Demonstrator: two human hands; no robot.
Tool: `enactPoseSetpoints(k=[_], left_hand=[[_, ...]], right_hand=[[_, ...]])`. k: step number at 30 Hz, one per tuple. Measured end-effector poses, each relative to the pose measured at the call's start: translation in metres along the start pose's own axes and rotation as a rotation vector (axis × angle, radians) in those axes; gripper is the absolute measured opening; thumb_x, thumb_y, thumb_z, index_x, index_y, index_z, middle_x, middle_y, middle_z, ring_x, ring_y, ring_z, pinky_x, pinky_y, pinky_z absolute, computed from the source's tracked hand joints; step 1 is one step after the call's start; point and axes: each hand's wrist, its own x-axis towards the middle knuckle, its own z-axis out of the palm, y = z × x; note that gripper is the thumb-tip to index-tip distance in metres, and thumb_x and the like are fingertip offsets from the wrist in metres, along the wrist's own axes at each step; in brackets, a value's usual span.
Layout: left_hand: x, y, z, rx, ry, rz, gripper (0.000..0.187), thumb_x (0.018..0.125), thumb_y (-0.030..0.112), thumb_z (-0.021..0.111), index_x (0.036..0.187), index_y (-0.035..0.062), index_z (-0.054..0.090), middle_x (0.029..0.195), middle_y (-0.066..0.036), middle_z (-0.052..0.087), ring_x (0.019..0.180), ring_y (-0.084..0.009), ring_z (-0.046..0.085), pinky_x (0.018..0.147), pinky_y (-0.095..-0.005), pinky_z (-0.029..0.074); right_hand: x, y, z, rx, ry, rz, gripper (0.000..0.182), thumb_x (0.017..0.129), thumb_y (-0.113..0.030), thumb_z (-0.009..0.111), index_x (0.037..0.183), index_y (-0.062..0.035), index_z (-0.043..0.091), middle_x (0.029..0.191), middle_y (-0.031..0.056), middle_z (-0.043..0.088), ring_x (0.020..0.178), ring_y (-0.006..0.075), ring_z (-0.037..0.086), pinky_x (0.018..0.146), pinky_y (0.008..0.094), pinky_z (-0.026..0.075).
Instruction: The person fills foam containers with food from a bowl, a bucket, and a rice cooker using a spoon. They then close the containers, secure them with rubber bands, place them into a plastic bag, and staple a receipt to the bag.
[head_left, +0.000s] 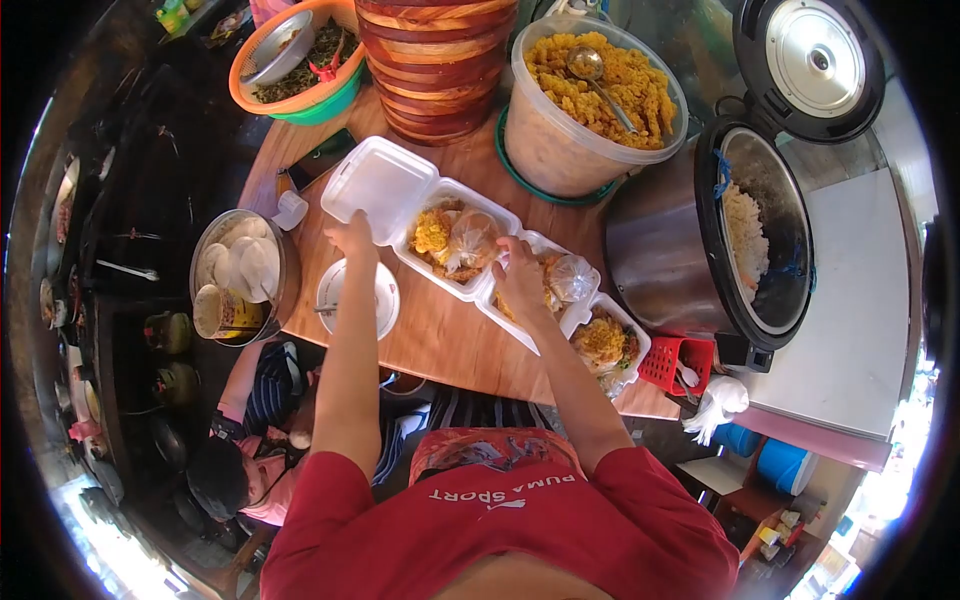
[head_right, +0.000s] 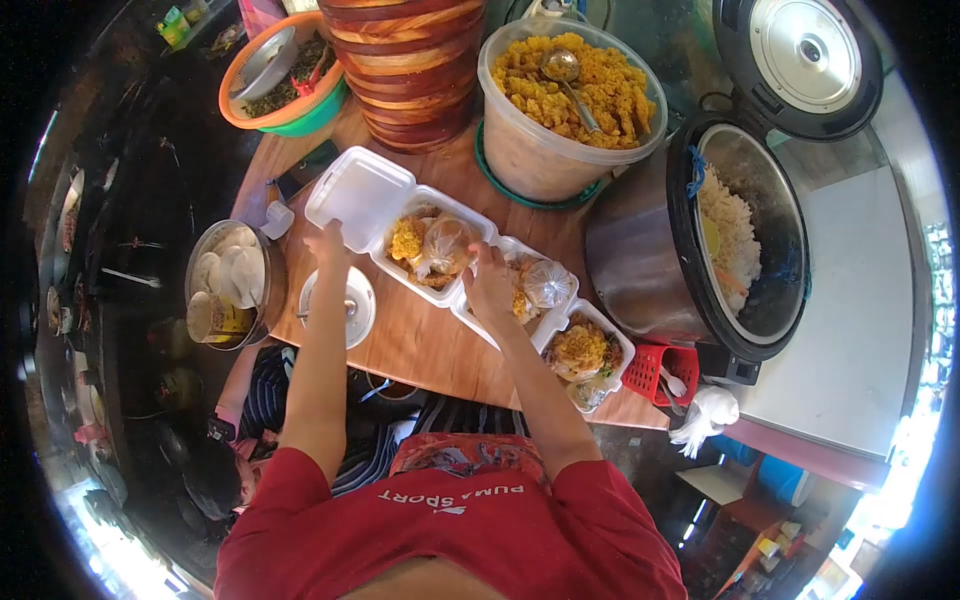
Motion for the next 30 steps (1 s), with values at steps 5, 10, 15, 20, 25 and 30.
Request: enactPoseSetpoints(k=[5,10,15,20,25,30], left_hand=[[0.026,0.033,0.000,-0.162,-0.107,-0.393,0.054,0.070,0.007,0.061,0.118,-0.0041,0.037,0.120,-0.020,0.046,0.100,-0.0275,0.055,0.077,-0.0376,0.049],[0.038,-0.002,-0.009,-0.426,-0.317,-0.127,0.046,0.070,-0.006,0.049,0.116,-0.0014,0.043,0.111,-0.015,0.052,0.090,-0.0226,0.057,0.084,-0.0332,0.045],[-0.046,0.016,-0.035,-0.282,-0.505,0.460,0.041,0.070,-0.010,0.046,0.109,0.0007,0.049,0.113,-0.012,0.052,0.100,-0.0189,0.053,0.091,-0.0294,0.041],[-0.105,0.037,-0.056,0.372,-0.922,1.164,0.065,0.063,-0.008,0.055,0.125,0.0097,0.048,0.120,-0.010,0.050,0.114,-0.0314,0.046,0.105,-0.0494,0.025],[-0.115,0.026,-0.056,0.690,-1.162,1.335,0.067,0.060,-0.004,0.053,0.125,0.0138,0.051,0.140,-0.013,0.032,0.134,-0.0299,0.022,0.109,-0.0557,0.011],[-0.102,0.007,-0.023,0.579,-1.228,1.292,0.044,0.069,0.005,0.061,0.113,0.0107,0.055,0.130,-0.012,0.045,0.126,-0.0317,0.035,0.107,-0.0541,0.019]], right_hand=[[-0.011,0.007,0.014,0.131,-0.023,0.072,0.045,0.077,0.000,0.056,0.120,-0.0074,0.044,0.106,0.0197,0.054,0.088,0.0353,0.059,0.076,0.0445,0.049],[-0.014,-0.004,0.003,0.221,-0.024,0.106,0.048,0.078,0.003,0.053,0.124,-0.0076,0.043,0.107,0.0188,0.052,0.085,0.0340,0.059,0.075,0.0426,0.049],[-0.013,0.004,0.009,0.126,-0.019,-0.040,0.049,0.078,0.005,0.051,0.125,-0.0076,0.044,0.106,0.0179,0.052,0.080,0.0327,0.058,0.072,0.0405,0.049],[-0.013,0.007,-0.001,0.223,0.069,0.164,0.033,0.082,0.003,0.050,0.113,-0.0071,0.054,0.100,0.0141,0.058,0.082,0.0239,0.061,0.072,0.0317,0.051],[-0.012,0.025,0.001,0.177,0.023,0.284,0.016,0.088,-0.007,0.049,0.101,-0.0019,0.057,0.093,0.0149,0.063,0.083,0.0210,0.064,0.073,0.0314,0.051],[-0.003,0.042,0.011,0.320,0.028,0.360,0.022,0.090,-0.014,0.052,0.099,0.0056,0.056,0.092,0.0162,0.066,0.076,0.0191,0.067,0.068,0.0290,0.053]])
